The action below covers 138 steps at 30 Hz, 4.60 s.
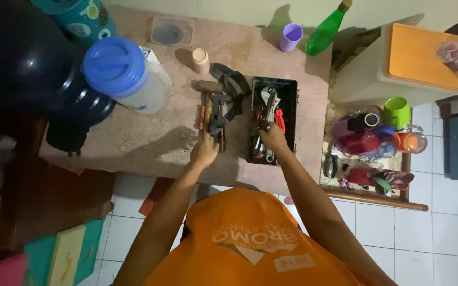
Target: The person empties a toolbox and reorganizes its contents on a table. They handle pliers, wrenches, a hammer, and other small tools, placing them back into the toolbox in an orderly manner.
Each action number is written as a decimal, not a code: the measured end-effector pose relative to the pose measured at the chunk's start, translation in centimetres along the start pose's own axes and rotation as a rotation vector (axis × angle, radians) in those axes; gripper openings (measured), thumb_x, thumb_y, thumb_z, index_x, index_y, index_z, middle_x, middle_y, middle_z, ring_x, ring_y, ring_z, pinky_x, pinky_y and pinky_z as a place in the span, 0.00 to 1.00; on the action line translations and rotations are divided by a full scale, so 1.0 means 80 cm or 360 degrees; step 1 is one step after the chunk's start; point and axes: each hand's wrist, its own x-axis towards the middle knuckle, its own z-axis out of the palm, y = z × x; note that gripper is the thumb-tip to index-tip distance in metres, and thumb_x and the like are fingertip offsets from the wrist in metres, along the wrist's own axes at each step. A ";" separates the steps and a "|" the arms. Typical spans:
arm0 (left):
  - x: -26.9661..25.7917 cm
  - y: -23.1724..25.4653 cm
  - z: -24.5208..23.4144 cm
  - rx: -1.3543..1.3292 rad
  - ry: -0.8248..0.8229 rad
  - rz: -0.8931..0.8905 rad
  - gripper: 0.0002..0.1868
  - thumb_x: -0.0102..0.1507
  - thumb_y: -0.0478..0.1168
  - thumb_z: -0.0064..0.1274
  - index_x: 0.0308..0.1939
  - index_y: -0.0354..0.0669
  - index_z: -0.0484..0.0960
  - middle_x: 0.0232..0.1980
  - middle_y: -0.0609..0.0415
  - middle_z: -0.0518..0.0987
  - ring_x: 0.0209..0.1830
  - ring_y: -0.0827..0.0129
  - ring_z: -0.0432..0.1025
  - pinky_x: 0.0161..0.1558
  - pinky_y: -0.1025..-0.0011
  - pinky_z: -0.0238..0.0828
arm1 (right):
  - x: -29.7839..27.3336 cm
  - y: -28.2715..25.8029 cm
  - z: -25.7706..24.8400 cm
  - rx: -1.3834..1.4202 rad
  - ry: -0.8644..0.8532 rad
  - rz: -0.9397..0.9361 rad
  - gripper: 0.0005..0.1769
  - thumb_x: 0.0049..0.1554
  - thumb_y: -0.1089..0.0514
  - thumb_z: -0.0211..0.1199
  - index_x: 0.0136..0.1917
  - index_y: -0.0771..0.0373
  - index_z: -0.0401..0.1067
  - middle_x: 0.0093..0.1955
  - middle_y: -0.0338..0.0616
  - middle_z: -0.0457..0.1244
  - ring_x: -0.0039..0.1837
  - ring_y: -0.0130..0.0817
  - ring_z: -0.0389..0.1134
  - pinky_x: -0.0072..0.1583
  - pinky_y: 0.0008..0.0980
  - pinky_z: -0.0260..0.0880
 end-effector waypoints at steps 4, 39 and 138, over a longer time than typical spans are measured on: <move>0.025 -0.046 0.038 0.0374 0.0438 0.0158 0.39 0.60 0.49 0.61 0.69 0.36 0.61 0.57 0.34 0.71 0.52 0.45 0.72 0.51 0.51 0.70 | -0.025 -0.026 -0.016 -0.0051 0.0091 0.0061 0.33 0.53 0.47 0.68 0.66 0.64 0.67 0.50 0.62 0.70 0.57 0.57 0.71 0.58 0.49 0.70; -0.046 -0.032 -0.040 -0.0982 0.0510 0.0453 0.15 0.51 0.33 0.57 0.41 0.35 0.77 0.26 0.51 0.75 0.21 0.66 0.72 0.25 0.64 0.69 | -0.035 -0.194 0.011 0.1125 -0.0451 -0.0477 0.37 0.61 0.49 0.63 0.77 0.62 0.55 0.72 0.50 0.62 0.74 0.43 0.62 0.72 0.40 0.59; -0.041 0.189 -0.166 -0.2345 -0.1007 0.1411 0.50 0.45 0.41 0.47 0.76 0.41 0.62 0.73 0.45 0.69 0.76 0.55 0.64 0.78 0.60 0.54 | -0.116 -0.228 -0.068 0.0999 0.0062 -0.0887 0.30 0.56 0.65 0.70 0.69 0.67 0.63 0.57 0.47 0.67 0.59 0.32 0.68 0.59 0.33 0.69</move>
